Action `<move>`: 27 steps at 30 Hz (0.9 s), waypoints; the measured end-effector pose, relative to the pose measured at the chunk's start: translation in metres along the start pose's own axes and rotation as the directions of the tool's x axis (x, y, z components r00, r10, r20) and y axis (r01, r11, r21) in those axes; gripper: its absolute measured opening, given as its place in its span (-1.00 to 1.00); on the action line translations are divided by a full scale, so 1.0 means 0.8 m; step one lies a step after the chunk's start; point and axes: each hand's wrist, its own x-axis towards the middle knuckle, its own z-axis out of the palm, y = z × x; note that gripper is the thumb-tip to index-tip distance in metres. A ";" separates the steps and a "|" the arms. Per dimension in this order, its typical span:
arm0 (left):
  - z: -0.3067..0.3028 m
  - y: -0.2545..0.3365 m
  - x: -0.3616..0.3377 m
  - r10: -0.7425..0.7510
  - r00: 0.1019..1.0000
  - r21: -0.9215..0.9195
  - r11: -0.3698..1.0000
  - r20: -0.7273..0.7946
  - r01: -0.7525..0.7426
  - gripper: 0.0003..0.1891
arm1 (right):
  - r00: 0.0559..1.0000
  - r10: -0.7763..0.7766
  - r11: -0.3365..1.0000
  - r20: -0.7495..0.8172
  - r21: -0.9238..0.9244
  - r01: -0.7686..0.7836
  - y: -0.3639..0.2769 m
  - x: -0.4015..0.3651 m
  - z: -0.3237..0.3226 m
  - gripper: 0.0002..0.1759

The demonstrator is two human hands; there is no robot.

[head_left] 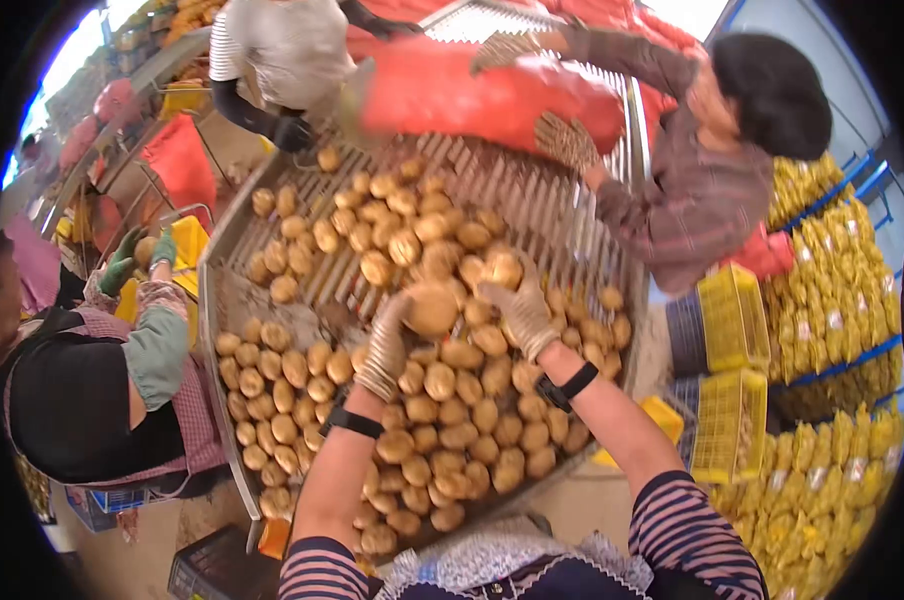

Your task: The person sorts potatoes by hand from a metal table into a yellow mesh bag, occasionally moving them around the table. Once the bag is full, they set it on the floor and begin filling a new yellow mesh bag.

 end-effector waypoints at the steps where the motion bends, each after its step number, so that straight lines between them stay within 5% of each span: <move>1: 0.015 0.004 -0.022 -0.030 0.999 0.003 1.000 0.021 0.030 -0.35 | 0.986 0.163 0.971 -0.024 0.180 -0.156 -0.037 -0.035 -0.005 0.06; 3: 0.039 0.001 -0.040 -0.088 0.980 0.035 0.996 0.177 0.083 -0.25 | 0.922 0.386 0.805 -0.039 0.501 -0.316 -0.071 -0.075 -0.012 0.12; 6: 0.130 -0.060 -0.075 -0.004 1.000 0.062 0.998 0.006 0.004 -0.25 | 0.903 0.391 0.718 -0.178 0.672 -0.178 -0.060 -0.150 -0.043 -0.12; 8: 0.161 -0.103 -0.108 -0.145 0.989 0.193 0.971 0.021 0.139 -0.37 | 0.900 0.432 0.453 -0.062 0.878 -0.157 -0.021 -0.197 -0.089 -0.31; 10: 0.216 -0.155 -0.145 -0.163 0.970 0.738 0.674 0.182 -0.025 -0.41 | 0.853 0.504 0.150 0.132 0.960 -0.237 0.012 -0.251 -0.161 -0.39; 11: 0.240 -0.181 -0.165 -0.187 0.940 0.869 0.464 0.286 -0.172 -0.31 | 0.853 0.504 0.151 0.134 0.959 -0.240 0.017 -0.284 -0.195 -0.39; 12: 0.255 -0.210 -0.184 -0.068 0.876 0.784 0.483 0.477 -0.390 -0.23 | 0.889 0.444 0.213 0.115 0.950 -0.229 0.032 -0.318 -0.228 -0.42; 13: 0.275 -0.222 -0.196 -0.202 0.866 0.822 0.467 0.457 -0.325 -0.21 | 0.919 0.382 0.272 0.095 0.939 -0.210 0.047 -0.352 -0.261 -0.46; 15: 0.299 -0.229 -0.212 -0.318 0.848 0.860 0.437 0.423 -0.265 -0.19 | 0.855 0.517 0.188 0.033 0.971 -0.150 0.120 -0.392 -0.346 -0.53; 17: 0.305 -0.225 -0.222 -0.247 0.899 0.769 0.623 0.362 -0.139 -0.17 | 0.776 0.629 0.153 -0.045 0.986 -0.066 0.186 -0.427 -0.423 -0.60; 21: 0.255 -0.177 -0.221 0.120 0.984 0.669 0.721 0.135 -0.179 -0.08 | 0.626 0.754 0.251 -0.198 0.968 0.004 0.186 -0.449 -0.496 -0.60; 22: 0.229 -0.152 -0.208 0.247 0.964 0.768 0.598 0.095 -0.229 -0.06 | 0.562 0.790 0.273 -0.246 0.961 0.036 0.209 -0.456 -0.514 -0.58; 24: 0.196 -0.064 -0.190 0.438 0.899 0.889 0.421 -0.023 -0.183 -0.02 | 0.512 0.814 0.291 -0.275 0.955 0.050 0.226 -0.469 -0.515 -0.57; 26: 0.221 0.032 -0.216 0.637 0.767 0.755 0.538 -0.072 -0.376 -0.16 | 0.236 0.839 0.542 -0.490 0.791 -0.284 0.214 -0.463 -0.507 -0.54; 27: 0.234 0.080 -0.229 0.723 0.684 0.682 0.548 -0.096 -0.484 -0.22 | 0.264 0.834 0.548 -0.485 0.786 -0.287 0.205 -0.435 -0.495 -0.54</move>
